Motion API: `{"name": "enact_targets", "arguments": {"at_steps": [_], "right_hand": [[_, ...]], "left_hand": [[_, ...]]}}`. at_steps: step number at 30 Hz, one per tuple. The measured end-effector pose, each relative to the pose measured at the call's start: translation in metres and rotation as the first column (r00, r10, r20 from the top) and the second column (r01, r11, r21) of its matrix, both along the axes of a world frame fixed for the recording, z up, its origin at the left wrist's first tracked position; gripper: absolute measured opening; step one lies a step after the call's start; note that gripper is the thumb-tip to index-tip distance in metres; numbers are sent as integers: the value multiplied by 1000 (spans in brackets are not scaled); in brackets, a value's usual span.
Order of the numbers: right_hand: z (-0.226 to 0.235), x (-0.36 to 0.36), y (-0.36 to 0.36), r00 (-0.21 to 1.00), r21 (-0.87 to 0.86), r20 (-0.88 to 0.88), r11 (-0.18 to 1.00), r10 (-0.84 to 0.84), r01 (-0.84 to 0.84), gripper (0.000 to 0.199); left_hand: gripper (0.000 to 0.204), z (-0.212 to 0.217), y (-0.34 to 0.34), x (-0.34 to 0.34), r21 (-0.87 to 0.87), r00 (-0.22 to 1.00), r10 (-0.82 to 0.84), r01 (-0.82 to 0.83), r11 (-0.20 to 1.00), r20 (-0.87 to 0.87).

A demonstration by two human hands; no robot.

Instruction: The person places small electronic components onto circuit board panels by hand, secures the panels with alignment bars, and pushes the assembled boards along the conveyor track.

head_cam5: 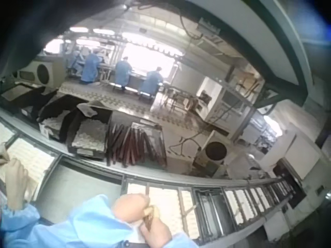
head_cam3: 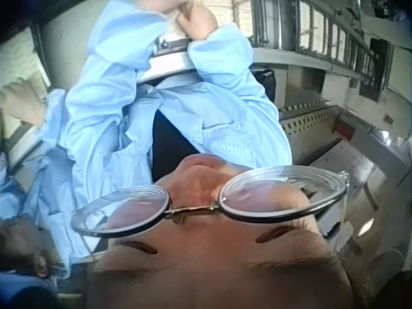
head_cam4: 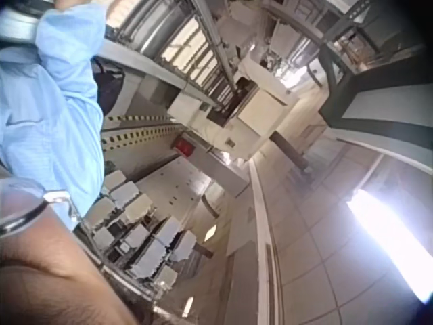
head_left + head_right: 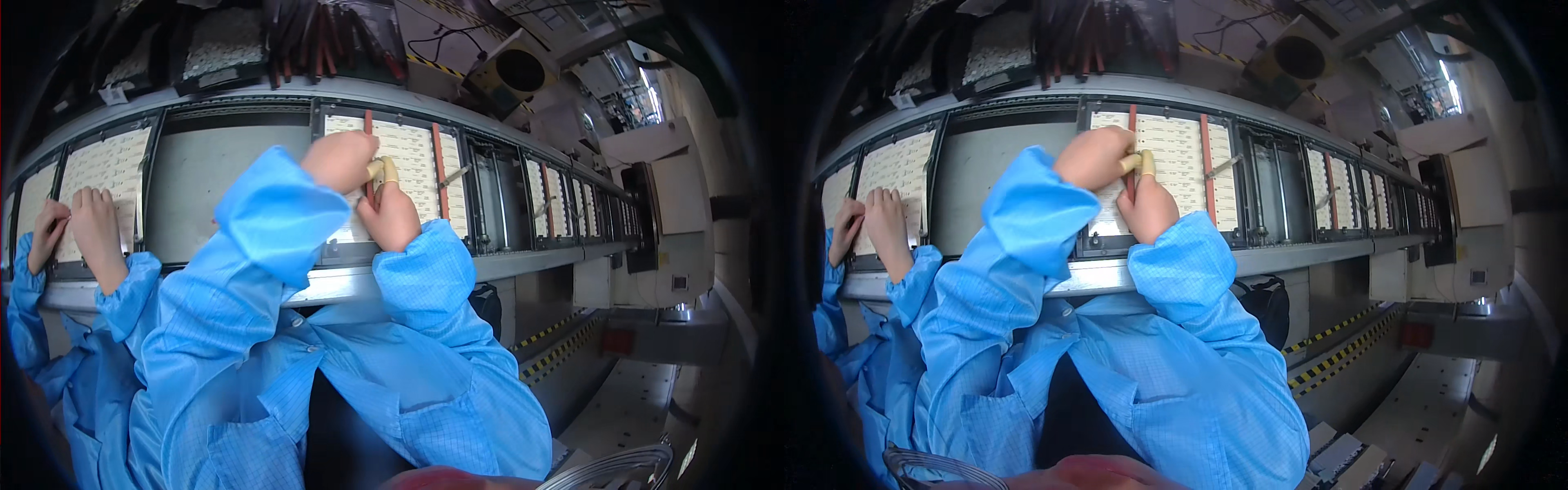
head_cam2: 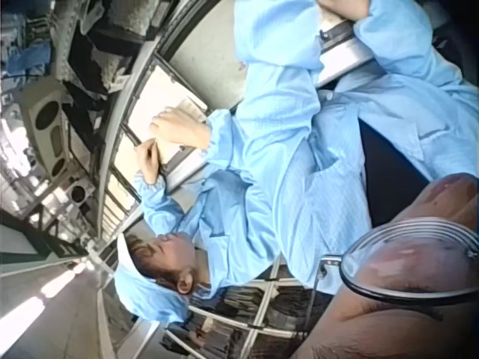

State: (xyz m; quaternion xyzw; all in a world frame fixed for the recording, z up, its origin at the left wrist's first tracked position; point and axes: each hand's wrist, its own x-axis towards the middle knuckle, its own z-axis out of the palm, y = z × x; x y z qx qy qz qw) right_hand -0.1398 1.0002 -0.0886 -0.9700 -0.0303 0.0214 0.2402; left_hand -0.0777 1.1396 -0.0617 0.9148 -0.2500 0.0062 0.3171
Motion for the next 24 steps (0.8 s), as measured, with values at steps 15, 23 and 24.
{"name": "enact_targets", "arguments": {"at_steps": [15,23,24], "right_hand": [[7,-41,76,912,-256,373,964,171,-76,26],[-7,-37,7,914,-271,402,945,-60,181,40],[-6,-36,-3,914,-276,390,932,-115,235,45]], "left_hand": [[16,-54,91,7,-102,915,398,-403,910,-60],[15,-53,87,9,-208,934,321,-349,914,-157],[15,-50,82,7,-216,940,304,-333,918,-158]]}}
